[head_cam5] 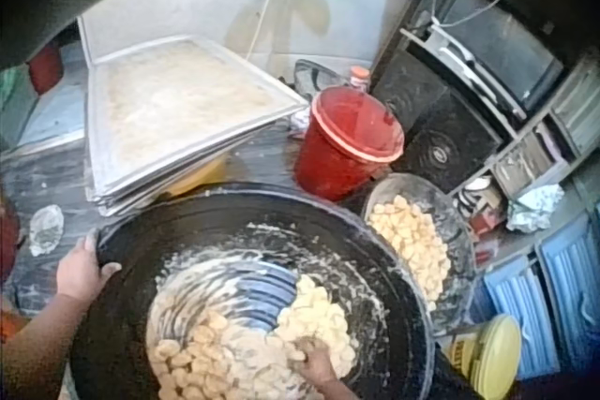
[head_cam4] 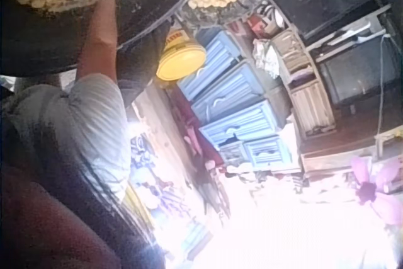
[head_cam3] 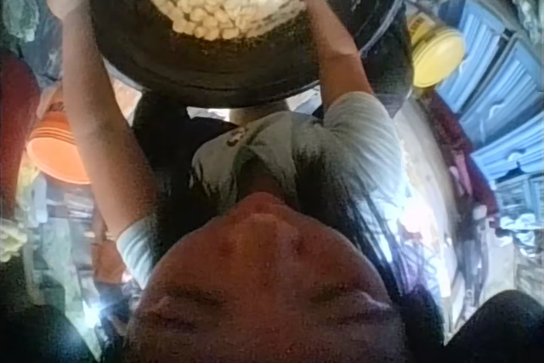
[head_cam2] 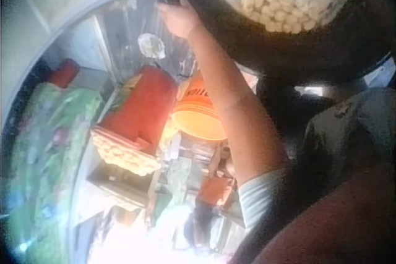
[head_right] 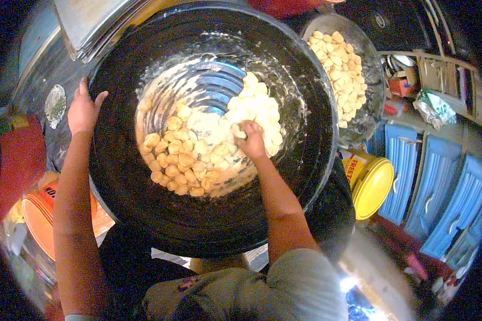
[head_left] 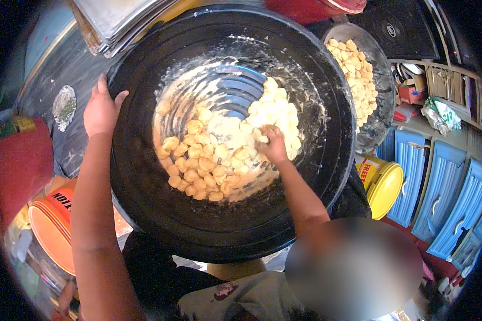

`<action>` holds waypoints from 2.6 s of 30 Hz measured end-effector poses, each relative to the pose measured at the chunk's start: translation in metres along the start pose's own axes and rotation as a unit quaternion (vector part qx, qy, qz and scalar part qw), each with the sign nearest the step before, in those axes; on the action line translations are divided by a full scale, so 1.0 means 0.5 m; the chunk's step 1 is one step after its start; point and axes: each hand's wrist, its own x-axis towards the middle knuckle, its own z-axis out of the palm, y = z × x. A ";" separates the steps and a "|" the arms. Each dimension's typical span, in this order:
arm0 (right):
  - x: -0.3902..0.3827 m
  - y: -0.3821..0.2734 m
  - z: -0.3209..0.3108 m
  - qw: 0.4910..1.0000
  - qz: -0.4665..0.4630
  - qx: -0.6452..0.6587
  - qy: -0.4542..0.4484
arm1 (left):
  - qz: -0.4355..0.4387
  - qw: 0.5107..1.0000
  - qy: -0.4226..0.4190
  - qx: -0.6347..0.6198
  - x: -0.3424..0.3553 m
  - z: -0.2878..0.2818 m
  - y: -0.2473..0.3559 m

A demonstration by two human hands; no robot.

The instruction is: The person shapes and separates small dough pieces inside a large basin, coats their hands with flour from a bucket, tosses and mixes the dough pieces, and then removes the basin.

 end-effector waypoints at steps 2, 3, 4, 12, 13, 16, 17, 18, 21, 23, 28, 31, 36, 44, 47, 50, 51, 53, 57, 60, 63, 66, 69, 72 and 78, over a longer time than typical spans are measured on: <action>-0.039 -0.050 0.003 0.986 0.099 0.136 -0.011 | 0.003 1.000 0.007 0.002 -0.001 0.003 -0.006; -0.050 -0.078 -0.007 0.986 0.100 0.134 -0.011 | 0.010 1.000 0.016 -0.003 -0.001 0.003 -0.003; -0.058 -0.106 -0.009 0.972 0.099 0.192 -0.092 | 0.010 1.000 0.015 -0.002 -0.001 0.001 -0.006; 0.081 -0.001 0.007 0.990 0.013 -0.117 0.079 | 0.001 1.000 -0.002 0.007 0.000 -0.004 0.007; 0.094 -0.010 0.000 0.989 0.001 -0.134 0.059 | 0.000 1.000 -0.004 0.010 -0.001 -0.005 0.003; 0.146 0.000 -0.019 0.989 -0.007 -0.146 -0.018 | -0.008 1.000 -0.009 0.017 -0.001 -0.005 0.001; 0.154 0.006 -0.025 0.987 -0.004 -0.139 -0.076 | -0.006 1.000 -0.008 0.016 -0.003 -0.004 -0.001; 0.153 0.012 -0.027 0.987 -0.006 -0.138 -0.077 | -0.005 1.000 -0.006 0.016 -0.002 -0.004 -0.005; 0.121 0.042 -0.020 0.998 -0.003 -0.034 -0.058 | -0.014 1.000 -0.021 0.018 -0.003 -0.005 0.001; 0.075 0.086 -0.001 0.993 0.058 0.104 0.011 | -0.004 1.000 -0.015 -0.002 0.000 -0.001 0.015; -0.047 -0.050 0.017 0.948 0.103 0.199 -0.227 | -0.010 1.000 -0.011 0.008 -0.003 -0.017 0.002; -0.037 -0.059 0.022 0.980 0.074 0.089 -0.159 | -0.005 1.000 -0.015 0.001 0.000 -0.017 0.003; 0.075 -0.050 0.030 0.984 -0.042 -0.135 0.109 | -0.001 1.000 -0.004 0.005 0.000 -0.005 0.002; 0.111 0.038 0.004 0.988 0.048 0.148 0.003 | 0.005 1.000 -0.001 0.004 -0.001 0.000 0.004; 0.062 0.010 0.013 0.927 0.134 0.343 0.068 | 0.005 1.000 0.001 0.008 -0.001 -0.003 0.004; -0.014 -0.084 -0.003 0.971 0.053 0.217 -0.089 | 0.000 1.000 0.001 0.008 -0.001 -0.008 -0.005; -0.028 -0.105 -0.007 0.968 -0.011 0.201 -0.148 | -0.001 1.000 -0.001 0.007 0.001 -0.007 -0.005; -0.019 -0.140 -0.020 0.953 0.040 0.206 -0.217 | -0.002 1.000 -0.002 0.011 -0.001 -0.004 -0.007; 0.058 -0.077 -0.018 1.000 0.003 -0.022 -0.013 | 0.013 1.000 0.013 0.005 0.004 0.001 -0.015; 0.129 -0.025 -0.018 0.977 0.119 -0.158 0.079 | 0.008 1.000 0.004 0.018 0.004 0.008 -0.016; 0.166 -0.005 -0.021 0.975 0.123 -0.179 0.050 | 0.020 1.000 0.017 0.007 0.004 0.012 -0.018; 0.173 0.030 -0.015 0.985 0.106 -0.120 0.060 | 0.016 1.000 0.016 0.012 0.003 0.010 -0.012; 0.142 0.038 0.003 0.989 0.048 -0.036 0.138 | 0.021 1.000 0.016 0.009 0.003 0.014 -0.016; 0.071 0.042 0.019 0.977 0.022 0.068 0.202 | 0.020 1.000 0.010 0.007 0.007 0.013 -0.004; -0.050 -0.109 0.005 0.967 0.121 0.205 0.086 | 0.010 1.000 0.018 -0.005 0.001 0.002 -0.010</action>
